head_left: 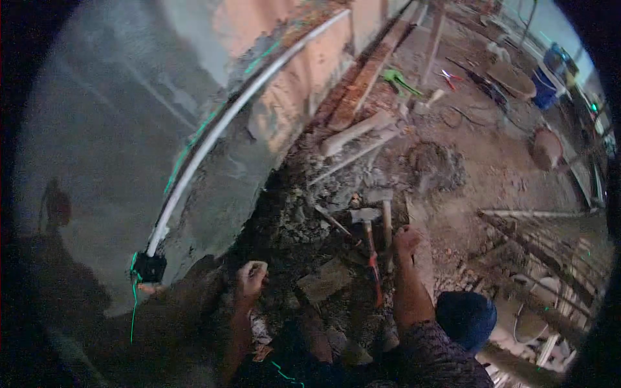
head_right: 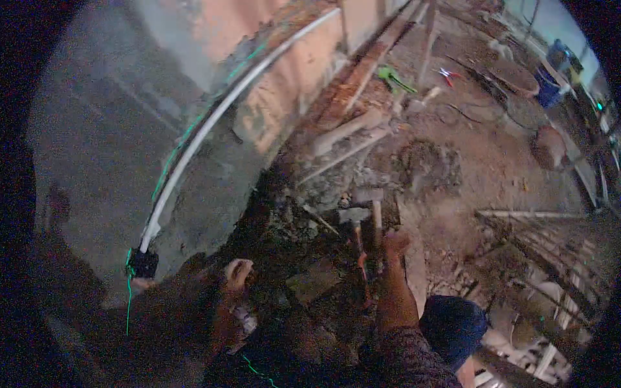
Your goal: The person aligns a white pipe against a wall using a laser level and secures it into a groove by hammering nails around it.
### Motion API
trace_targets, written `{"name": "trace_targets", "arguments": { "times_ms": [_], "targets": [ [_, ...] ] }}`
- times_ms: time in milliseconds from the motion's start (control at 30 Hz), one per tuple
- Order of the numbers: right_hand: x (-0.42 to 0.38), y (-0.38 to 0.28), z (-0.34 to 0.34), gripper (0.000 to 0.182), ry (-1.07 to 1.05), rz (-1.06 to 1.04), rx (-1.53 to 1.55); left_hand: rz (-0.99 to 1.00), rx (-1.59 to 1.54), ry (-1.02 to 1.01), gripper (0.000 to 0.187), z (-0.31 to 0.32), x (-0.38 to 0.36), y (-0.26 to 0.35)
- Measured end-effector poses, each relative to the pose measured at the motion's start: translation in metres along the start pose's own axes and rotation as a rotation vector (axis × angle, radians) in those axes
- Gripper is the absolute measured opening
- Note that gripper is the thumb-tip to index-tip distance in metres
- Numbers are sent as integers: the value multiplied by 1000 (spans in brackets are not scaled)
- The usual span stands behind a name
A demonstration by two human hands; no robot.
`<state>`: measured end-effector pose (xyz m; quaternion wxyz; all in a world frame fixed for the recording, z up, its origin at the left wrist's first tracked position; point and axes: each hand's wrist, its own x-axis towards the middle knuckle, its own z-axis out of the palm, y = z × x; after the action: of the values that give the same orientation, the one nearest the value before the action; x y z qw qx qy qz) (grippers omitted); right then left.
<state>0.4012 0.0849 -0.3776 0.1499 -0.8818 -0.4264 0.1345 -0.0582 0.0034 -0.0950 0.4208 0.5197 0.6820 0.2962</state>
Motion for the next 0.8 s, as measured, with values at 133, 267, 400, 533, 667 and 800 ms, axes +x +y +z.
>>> {"name": "trace_targets", "arguments": {
  "times_ms": [133, 267, 400, 533, 667, 800],
  "targets": [
    [-15, -15, -16, 27, 106, 80, -23, -33, 42, 30, 35, 0, -2, 10],
    [-23, -13, 1, 29, 325, -58, 15, -62, 16, -1, 33, 7, 2, 14],
    [-37, -76, -86, 36, 23, 30, 284, -80, 1, -23, 34, 9, -4, 11],
    [-25, -42, -49, 33, 31, 19, 136, 25, 43, 44, 34, 3, 4, -17],
    [-11, -46, -37, 28, 85, 8, -56, -138, -312, 267, 36, -23, 7, 9],
    [-15, -98, -62, 24, 114, 62, 92, -94, -334, 333, 40, -20, 8, 34]
  ]
}}
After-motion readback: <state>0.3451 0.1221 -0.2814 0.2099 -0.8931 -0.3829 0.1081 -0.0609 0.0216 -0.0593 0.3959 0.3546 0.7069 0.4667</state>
